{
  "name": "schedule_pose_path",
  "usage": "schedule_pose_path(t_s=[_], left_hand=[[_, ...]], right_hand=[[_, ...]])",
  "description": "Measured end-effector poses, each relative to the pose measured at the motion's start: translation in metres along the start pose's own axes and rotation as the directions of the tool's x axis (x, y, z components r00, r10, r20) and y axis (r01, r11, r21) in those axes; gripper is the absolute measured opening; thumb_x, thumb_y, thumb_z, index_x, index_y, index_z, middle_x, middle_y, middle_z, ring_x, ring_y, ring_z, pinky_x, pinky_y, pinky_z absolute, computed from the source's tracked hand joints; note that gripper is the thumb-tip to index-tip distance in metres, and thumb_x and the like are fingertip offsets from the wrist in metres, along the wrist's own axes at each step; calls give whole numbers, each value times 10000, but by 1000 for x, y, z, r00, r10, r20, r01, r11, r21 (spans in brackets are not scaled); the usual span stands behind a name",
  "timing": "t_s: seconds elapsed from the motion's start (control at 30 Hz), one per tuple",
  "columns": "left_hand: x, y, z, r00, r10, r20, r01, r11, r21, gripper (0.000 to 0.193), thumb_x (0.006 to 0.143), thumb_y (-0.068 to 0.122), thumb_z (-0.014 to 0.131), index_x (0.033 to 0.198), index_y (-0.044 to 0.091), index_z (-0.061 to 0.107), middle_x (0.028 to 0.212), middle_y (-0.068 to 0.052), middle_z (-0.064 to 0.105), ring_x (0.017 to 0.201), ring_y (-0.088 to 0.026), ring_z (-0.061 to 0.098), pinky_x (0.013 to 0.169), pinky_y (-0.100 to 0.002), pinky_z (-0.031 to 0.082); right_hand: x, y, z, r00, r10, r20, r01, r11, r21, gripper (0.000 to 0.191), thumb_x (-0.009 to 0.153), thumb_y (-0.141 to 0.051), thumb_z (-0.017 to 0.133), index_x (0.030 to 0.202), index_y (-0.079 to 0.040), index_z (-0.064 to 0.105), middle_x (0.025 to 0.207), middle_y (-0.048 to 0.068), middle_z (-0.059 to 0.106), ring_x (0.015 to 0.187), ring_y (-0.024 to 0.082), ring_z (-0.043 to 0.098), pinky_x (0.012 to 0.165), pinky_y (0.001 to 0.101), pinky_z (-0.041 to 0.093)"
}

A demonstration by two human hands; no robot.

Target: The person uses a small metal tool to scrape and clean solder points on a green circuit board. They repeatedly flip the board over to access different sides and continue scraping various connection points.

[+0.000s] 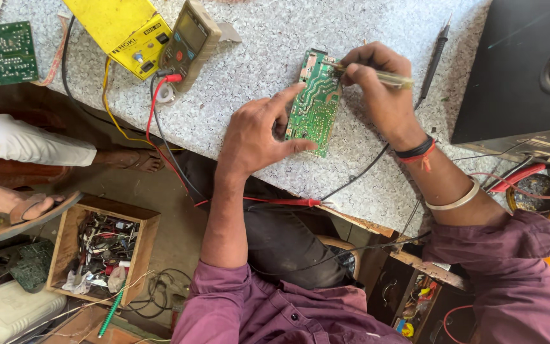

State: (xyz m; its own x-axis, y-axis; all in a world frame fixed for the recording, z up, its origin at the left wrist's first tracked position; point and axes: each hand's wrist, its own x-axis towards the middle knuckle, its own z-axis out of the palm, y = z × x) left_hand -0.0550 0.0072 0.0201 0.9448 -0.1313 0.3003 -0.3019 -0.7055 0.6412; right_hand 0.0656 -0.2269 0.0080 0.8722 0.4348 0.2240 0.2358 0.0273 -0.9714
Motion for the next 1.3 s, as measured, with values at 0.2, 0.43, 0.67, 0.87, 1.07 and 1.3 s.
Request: schedule_pose_path(t_s=[0.2,0.43,0.67,0.87,1.07,1.3], left_hand=[[-1,-1,2,979,-167,-118,160,985,-61,564,927,551,740,1279,119,660,692,-12,555,632,-171,595,616,-356,499],[-1,0,3,969,-98,-227,78,993,-93,200,1042,279,720,1132,123,633,901,-27,687,778,-182,682,700,-358,538],[3,5,-3,993,53,-103,-49,998,42,539,1002,317,707,1463,105,527,1242,-109,651,1113,-305,660,938,-433,542],[5,8,-4,996,44,-77,-37,995,90,565,964,391,737,1427,114,568,1262,-100,655,1151,-313,627,969,-445,520],[3,6,-3,997,20,-78,-14,997,77,571,942,420,754,1391,104,599,1229,-90,671,1136,-317,631,974,-447,520],[4,7,-1,997,16,-74,-11,998,66,579,938,430,749,1418,143,597,1219,-75,678,1101,-294,639,948,-441,531]], right_hand=[[9,0,-15,963,265,-57,-240,932,271,214,975,-23,456,973,46,659,874,132,687,819,215,747,679,300,591],[6,-9,-10,942,304,143,-324,934,150,203,954,0,470,938,63,663,881,148,721,798,199,743,637,289,564],[3,-17,0,974,152,168,-154,988,-3,245,1033,-134,672,1197,47,686,1059,106,758,978,118,720,845,239,578],[2,-15,1,963,124,240,-115,992,-49,238,1023,-119,664,1181,55,692,1070,110,757,1026,131,736,883,251,586],[1,-13,3,983,95,159,-89,995,-44,216,1026,-91,640,1176,55,691,1073,110,763,1028,128,734,903,252,583],[4,-10,1,992,95,82,-90,994,-61,183,1004,-60,613,1093,61,718,1002,112,768,921,138,750,829,265,602]])
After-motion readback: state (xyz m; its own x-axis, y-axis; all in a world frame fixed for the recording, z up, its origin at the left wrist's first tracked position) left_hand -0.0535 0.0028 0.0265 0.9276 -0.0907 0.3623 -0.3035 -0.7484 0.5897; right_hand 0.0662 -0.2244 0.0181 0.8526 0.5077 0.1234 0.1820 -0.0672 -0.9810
